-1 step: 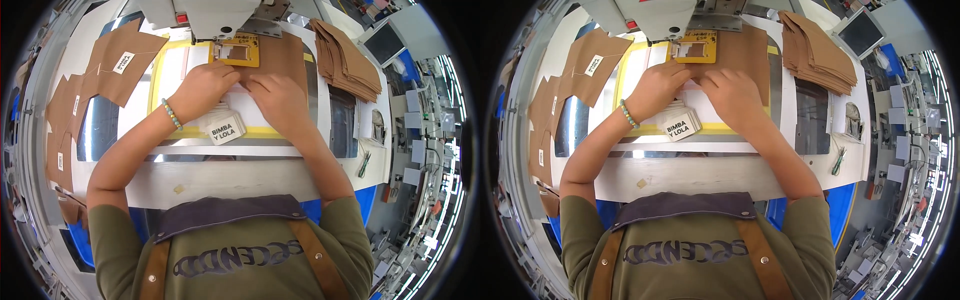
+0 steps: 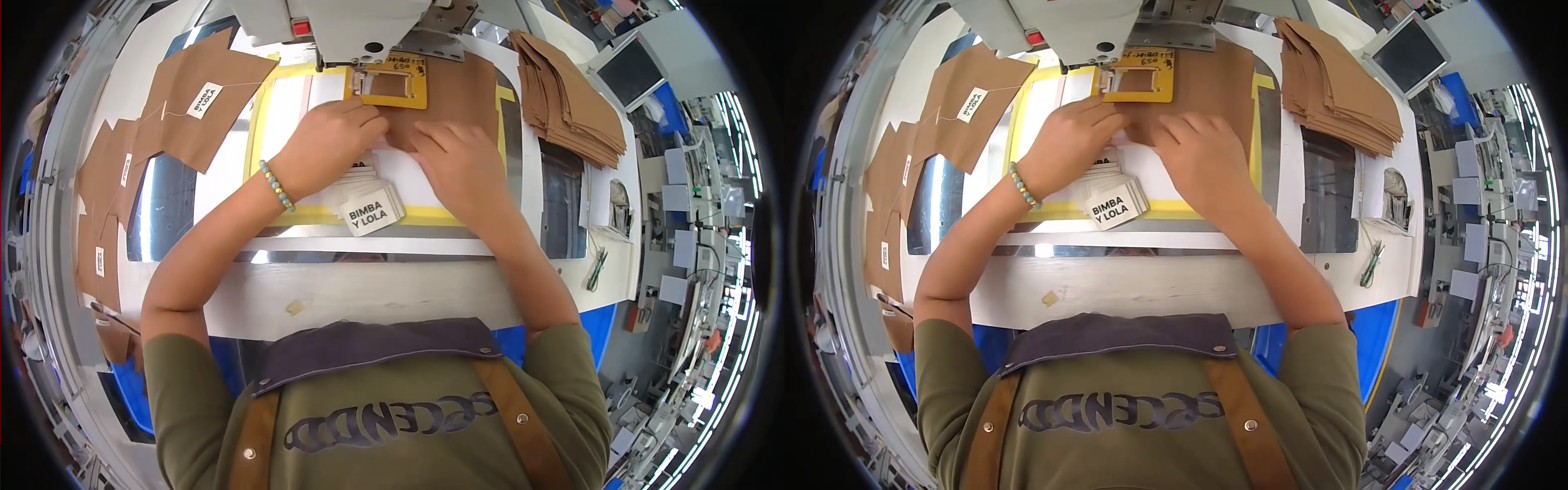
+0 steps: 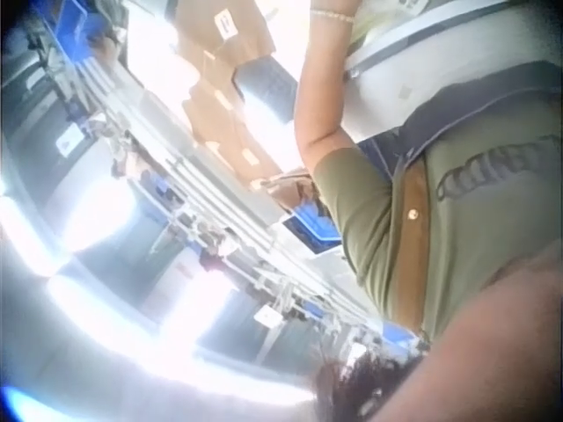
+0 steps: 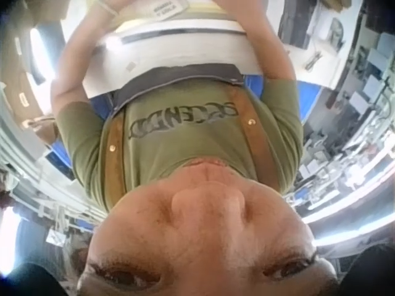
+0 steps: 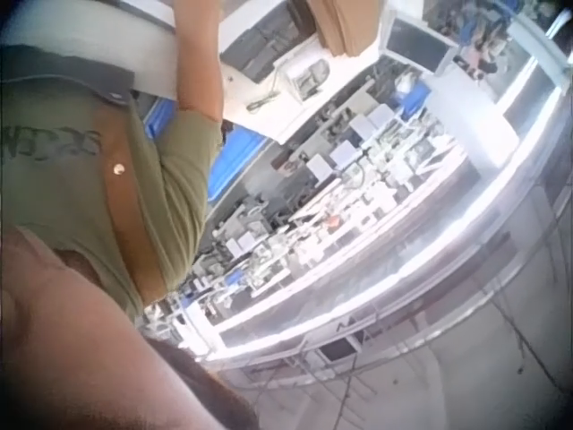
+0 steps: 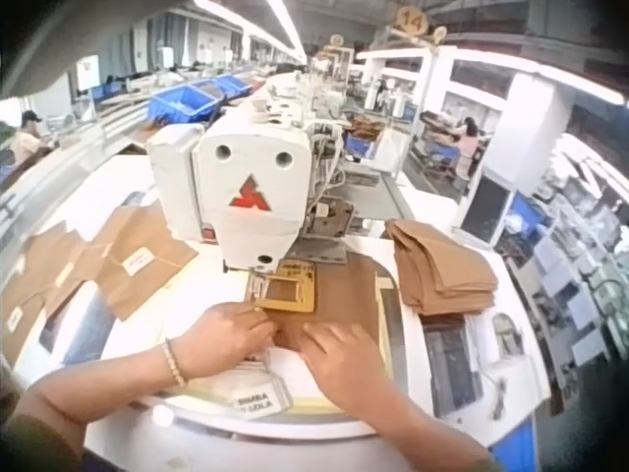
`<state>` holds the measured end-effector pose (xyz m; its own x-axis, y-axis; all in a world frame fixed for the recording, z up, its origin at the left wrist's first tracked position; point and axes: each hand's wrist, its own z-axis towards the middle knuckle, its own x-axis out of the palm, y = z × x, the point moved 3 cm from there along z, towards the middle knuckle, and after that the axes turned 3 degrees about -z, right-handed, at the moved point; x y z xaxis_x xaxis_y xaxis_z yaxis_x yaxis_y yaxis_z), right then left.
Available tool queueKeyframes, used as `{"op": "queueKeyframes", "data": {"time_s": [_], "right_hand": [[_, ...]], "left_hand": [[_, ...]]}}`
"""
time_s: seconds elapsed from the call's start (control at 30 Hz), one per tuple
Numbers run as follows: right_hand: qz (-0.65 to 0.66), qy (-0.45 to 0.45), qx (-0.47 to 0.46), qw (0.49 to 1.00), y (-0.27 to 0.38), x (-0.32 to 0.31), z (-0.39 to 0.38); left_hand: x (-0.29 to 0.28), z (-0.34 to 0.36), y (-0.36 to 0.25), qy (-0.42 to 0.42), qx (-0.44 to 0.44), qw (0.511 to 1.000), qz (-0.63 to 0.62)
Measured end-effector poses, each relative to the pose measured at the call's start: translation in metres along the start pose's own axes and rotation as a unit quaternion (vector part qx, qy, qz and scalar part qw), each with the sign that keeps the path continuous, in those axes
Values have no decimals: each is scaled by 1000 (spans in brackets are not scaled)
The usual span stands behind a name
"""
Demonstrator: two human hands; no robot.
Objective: The recorder is sewing branded labels onto leather pieces using an industrial sewing machine.
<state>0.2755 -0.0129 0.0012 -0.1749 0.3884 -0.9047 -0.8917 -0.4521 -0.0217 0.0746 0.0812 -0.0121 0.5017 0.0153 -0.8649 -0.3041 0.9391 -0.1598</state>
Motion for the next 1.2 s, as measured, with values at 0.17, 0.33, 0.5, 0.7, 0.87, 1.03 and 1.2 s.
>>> {"op": "queueKeyframes", "data": {"time_s": [0.17,0.33,0.5,0.7,0.87,1.03,1.2], "right_hand": [[-64,79,79,992,6,9,-18],[-55,82,112,989,-10,27,-15],[-8,56,97,994,-20,25,-20],[2,87,87,992,-22,25,-19],[5,85,77,993,-24,24,-17],[27,65,84,994,-24,20,-17],[4,62,109,992,-25,3,-17]], "left_hand": [[-23,-40,23,23,-6,992,123],[-30,-63,22,25,-100,991,87],[-31,-72,0,18,-119,992,34],[-31,-78,0,63,-169,983,23],[-31,-80,-1,44,-156,986,35],[-32,-81,2,46,-140,989,31],[-37,-80,8,57,-125,991,4]]}}
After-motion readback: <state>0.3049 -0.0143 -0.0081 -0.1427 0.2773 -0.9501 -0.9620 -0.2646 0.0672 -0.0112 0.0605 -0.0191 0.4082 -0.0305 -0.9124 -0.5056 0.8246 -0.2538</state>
